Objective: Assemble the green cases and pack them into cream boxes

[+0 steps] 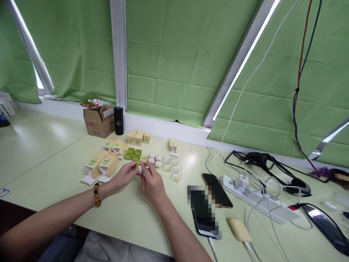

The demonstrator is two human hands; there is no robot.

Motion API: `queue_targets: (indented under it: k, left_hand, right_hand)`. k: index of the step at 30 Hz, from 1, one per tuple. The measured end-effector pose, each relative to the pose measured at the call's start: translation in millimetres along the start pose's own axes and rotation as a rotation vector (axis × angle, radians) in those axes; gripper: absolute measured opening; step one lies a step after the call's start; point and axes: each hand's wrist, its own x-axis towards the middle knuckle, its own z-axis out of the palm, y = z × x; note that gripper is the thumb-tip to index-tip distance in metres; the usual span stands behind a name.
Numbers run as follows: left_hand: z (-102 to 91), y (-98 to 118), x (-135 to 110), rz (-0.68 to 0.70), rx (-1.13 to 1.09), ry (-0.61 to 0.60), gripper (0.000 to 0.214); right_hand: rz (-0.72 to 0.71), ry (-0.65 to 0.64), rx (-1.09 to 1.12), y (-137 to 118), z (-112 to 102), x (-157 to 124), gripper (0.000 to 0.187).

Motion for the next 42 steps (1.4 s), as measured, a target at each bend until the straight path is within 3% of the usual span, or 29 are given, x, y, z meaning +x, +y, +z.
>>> queue_targets:
  k: [12,18,23,29,36,42]
  left_hand:
    - [8.4,-3,-2,0.005,-0.036,0.147,0.046]
    - [5.2,3,-2,0.006,-0.091,0.035,0.049]
    - [4.6,-3,3,-0.036,-0.113,0.043,0.052]
    - [3.4,-10,2,-0.095,-0.341,-0.038,0.040]
    - [3.7,-9,1,-0.125,-0.446,-0.034,0.039]
    - [3.7,-11,0,-0.170,-0.565,-0.040,0.033]
  right_hand:
    - [-0.106,0.070,-0.094,-3,1,2,0.064]
    - [-0.025,0.005,-0.079,-3,0,0,0.061]
    - [-0.003,-0.026,-0.060,-5,3,-1,0.063]
    - [0.008,0.029,-0.034,-2,6,-1,0.055]
    - [0.010,0.028,-0.043,-2,5,0,0.049]
    - [0.134,0.058,0.008,-1,6,-1,0.051]
